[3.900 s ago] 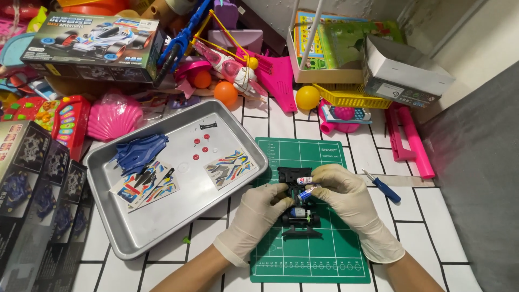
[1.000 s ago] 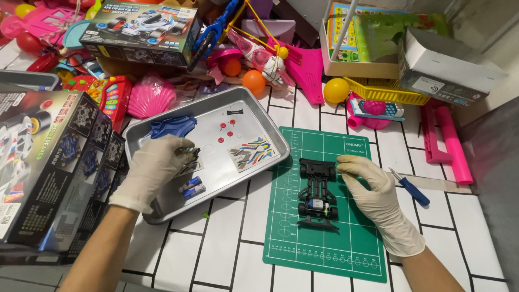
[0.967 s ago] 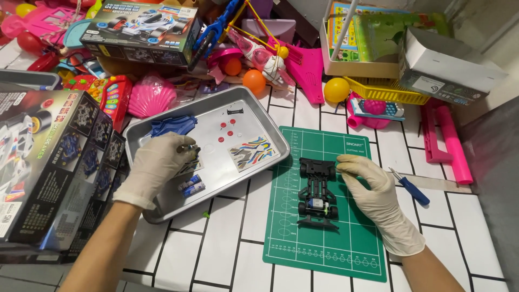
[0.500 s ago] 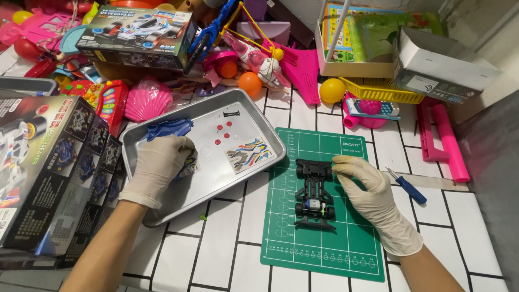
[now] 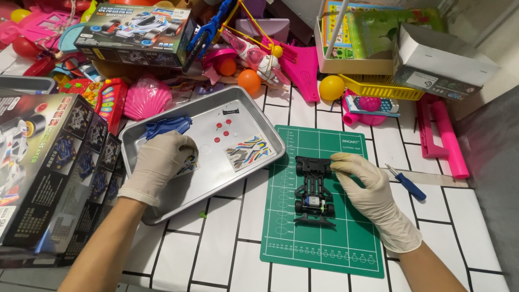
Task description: The person assembles a blue toy car on a green cutting mat. They attach the chassis, insert batteries into the compartment, and secure the blue body shell. Finally, they attach red wheel caps to the wheels.
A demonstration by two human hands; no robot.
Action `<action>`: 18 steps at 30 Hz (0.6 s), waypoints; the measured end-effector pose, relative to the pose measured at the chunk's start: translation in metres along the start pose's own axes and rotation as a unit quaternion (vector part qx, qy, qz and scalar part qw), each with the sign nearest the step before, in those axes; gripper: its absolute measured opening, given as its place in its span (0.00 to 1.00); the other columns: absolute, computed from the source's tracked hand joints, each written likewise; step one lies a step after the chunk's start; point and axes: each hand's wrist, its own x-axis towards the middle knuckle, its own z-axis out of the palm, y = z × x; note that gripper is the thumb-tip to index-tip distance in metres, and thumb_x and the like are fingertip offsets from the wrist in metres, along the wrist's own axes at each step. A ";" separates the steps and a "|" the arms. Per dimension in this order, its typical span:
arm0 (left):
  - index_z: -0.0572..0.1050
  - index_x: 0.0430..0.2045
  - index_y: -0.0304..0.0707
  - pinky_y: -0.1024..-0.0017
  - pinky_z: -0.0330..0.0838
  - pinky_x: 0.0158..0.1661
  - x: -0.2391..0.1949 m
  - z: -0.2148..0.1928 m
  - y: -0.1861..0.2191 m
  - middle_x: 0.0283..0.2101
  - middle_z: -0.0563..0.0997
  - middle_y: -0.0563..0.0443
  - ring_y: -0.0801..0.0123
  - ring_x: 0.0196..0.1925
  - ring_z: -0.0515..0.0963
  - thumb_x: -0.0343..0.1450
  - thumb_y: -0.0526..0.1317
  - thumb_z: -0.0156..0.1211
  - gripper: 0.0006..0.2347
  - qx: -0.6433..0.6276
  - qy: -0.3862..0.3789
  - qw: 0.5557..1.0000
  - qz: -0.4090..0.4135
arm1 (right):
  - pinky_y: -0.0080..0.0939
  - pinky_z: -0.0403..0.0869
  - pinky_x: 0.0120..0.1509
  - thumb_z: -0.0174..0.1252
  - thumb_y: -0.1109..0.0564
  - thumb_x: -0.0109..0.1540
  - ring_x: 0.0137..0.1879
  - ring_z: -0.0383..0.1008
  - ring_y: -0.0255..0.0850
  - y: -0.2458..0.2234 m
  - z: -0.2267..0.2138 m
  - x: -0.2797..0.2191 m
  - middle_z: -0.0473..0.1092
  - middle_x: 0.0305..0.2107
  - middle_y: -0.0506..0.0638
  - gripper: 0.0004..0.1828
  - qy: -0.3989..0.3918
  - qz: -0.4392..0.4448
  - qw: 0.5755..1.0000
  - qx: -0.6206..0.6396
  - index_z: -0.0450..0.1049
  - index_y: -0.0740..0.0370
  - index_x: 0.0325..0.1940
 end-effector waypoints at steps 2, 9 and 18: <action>0.84 0.40 0.63 0.67 0.78 0.50 0.000 -0.004 0.003 0.42 0.85 0.58 0.63 0.48 0.85 0.71 0.41 0.64 0.08 -0.006 0.013 1.000 0.004 | 0.44 0.81 0.50 0.64 0.70 0.58 0.48 0.82 0.51 -0.001 0.000 0.001 0.80 0.43 0.59 0.09 0.002 -0.002 1.000 -0.001 0.82 0.66 0.40; 0.82 0.44 0.59 0.65 0.77 0.50 -0.003 -0.020 0.032 0.42 0.85 0.57 0.60 0.49 0.84 0.74 0.40 0.62 0.08 -0.088 0.062 0.994 0.012 | 0.45 0.80 0.51 0.64 0.71 0.59 0.48 0.82 0.51 0.003 -0.002 0.001 0.79 0.43 0.59 0.09 0.005 0.001 1.000 0.000 0.82 0.65 0.42; 0.85 0.38 0.62 0.61 0.77 0.53 0.017 0.014 0.039 0.43 0.86 0.55 0.55 0.51 0.84 0.70 0.39 0.63 0.09 -0.095 -0.028 0.995 0.000 | 0.43 0.80 0.50 0.64 0.71 0.59 0.48 0.82 0.50 0.017 -0.002 -0.001 0.79 0.42 0.57 0.10 0.016 -0.006 1.000 -0.018 0.82 0.64 0.42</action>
